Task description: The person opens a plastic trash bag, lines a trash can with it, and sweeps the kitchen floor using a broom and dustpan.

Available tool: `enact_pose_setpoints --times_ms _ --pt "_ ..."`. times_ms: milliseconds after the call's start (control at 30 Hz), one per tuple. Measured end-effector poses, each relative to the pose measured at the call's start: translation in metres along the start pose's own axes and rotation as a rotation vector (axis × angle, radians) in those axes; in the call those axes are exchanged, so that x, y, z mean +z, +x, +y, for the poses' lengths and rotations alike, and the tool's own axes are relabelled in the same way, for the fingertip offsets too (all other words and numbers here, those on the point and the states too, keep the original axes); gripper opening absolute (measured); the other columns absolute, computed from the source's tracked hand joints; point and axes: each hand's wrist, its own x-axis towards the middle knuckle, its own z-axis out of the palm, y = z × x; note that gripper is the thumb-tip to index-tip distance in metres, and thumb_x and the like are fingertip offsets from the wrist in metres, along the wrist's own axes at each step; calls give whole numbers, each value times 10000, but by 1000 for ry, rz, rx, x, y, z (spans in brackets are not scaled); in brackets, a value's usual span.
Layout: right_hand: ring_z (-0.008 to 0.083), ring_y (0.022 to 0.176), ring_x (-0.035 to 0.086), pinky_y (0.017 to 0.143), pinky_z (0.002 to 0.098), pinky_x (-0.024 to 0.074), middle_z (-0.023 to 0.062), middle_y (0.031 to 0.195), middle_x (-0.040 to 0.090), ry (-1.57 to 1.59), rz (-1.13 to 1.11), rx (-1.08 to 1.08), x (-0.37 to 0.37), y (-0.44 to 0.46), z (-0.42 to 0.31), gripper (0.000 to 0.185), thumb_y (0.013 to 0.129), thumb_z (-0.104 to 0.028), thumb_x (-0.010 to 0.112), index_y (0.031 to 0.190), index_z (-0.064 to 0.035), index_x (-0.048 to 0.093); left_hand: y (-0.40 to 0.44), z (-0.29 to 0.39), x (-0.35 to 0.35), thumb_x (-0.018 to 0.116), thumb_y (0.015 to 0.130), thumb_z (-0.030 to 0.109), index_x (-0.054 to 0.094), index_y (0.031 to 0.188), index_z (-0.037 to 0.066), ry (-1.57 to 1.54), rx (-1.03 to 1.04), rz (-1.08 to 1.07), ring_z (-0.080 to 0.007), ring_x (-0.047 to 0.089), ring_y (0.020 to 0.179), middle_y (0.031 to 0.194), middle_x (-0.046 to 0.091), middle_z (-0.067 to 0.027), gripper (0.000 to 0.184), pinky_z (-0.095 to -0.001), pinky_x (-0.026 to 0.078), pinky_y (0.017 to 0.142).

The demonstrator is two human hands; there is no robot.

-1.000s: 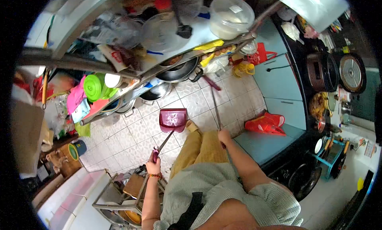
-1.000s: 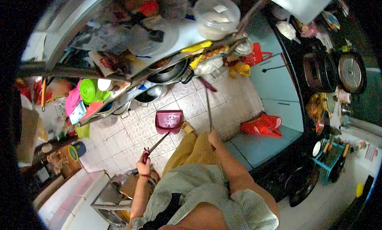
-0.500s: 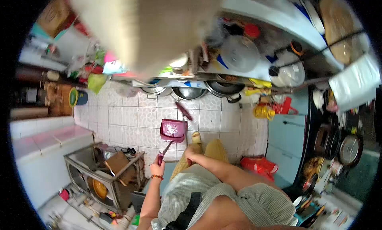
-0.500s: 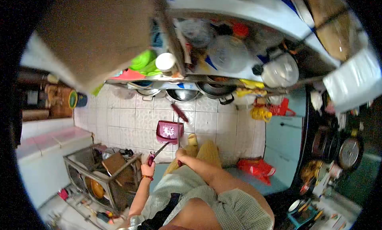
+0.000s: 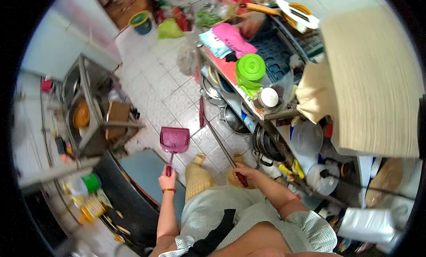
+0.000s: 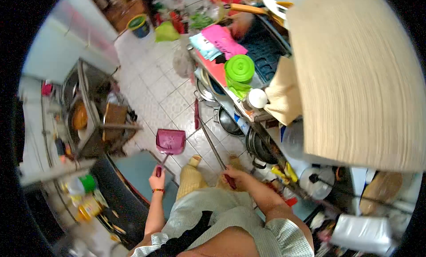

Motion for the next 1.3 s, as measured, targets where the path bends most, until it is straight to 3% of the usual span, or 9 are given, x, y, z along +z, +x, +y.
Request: enact_pose_setpoints --times_ms 100,233,333,433,533,600,667,1067,1300 --pt "122 423 387 381 289 339 30 567 410 -489 110 175 -39 -5 -28 216 885 -211 516 911 -39 388 -63 -6 24 615 754 362 618 1077 131 -19 -90 201 -363 603 627 703 610 -209 397 -425 475 560" --pt "142 418 403 379 302 340 55 575 447 -613 138 297 -84 28 -20 300 890 -308 506 901 -24 408 -170 17 54 609 785 290 619 1072 126 -189 -310 431 -348 606 626 739 614 -204 331 -399 473 545" --pt "163 412 424 365 316 365 71 575 444 -971 219 228 -74 -19 -16 338 882 -306 506 993 12 476 -247 28 70 612 793 262 616 1073 104 -245 -409 532 -320 627 674 798 627 -196 321 -373 481 583" --pt "173 391 415 365 332 377 99 606 490 -1135 61 159 -140 -4 32 348 885 -257 485 1087 24 454 -310 37 85 621 791 226 607 1083 79 -345 -501 620 -270 643 671 818 638 -190 327 -357 482 594" --pt "205 539 572 451 349 449 162 700 587 -1599 82 178 -155 -9 53 318 827 -256 516 989 14 560 -368 31 98 627 789 215 599 1097 72 -372 -487 679 -234 632 629 797 642 -181 340 -340 476 573" --pt "279 783 638 660 366 506 196 854 633 -1992 80 134 -155 -15 57 340 785 -248 525 970 24 610 -397 34 95 631 791 219 593 1112 75 -397 -594 568 -205 609 578 787 641 -184 354 -332 466 543" --pt "303 865 616 758 370 489 182 936 628 -2071 127 1 -159 -24 70 312 754 -223 529 947 0 631 -434 24 105 629 793 222 591 1111 62 -438 -590 622 -203 604 568 773 638 -188 358 -335 464 537" --pt "268 932 603 745 391 497 118 1046 612 -2757 -278 -90 -134 -11 147 255 814 -195 487 970 -71 647 -619 -6 117 626 793 187 583 1123 64 -444 -705 565 -201 629 645 810 657 -141 355 -295 481 618" --pt "237 926 615 750 360 501 92 983 645 -2884 93 -267 -80 34 61 242 790 -205 491 917 -105 671 -685 -18 141 633 785 198 570 1147 76 -564 -904 522 -220 631 665 848 644 -163 387 -311 487 629"
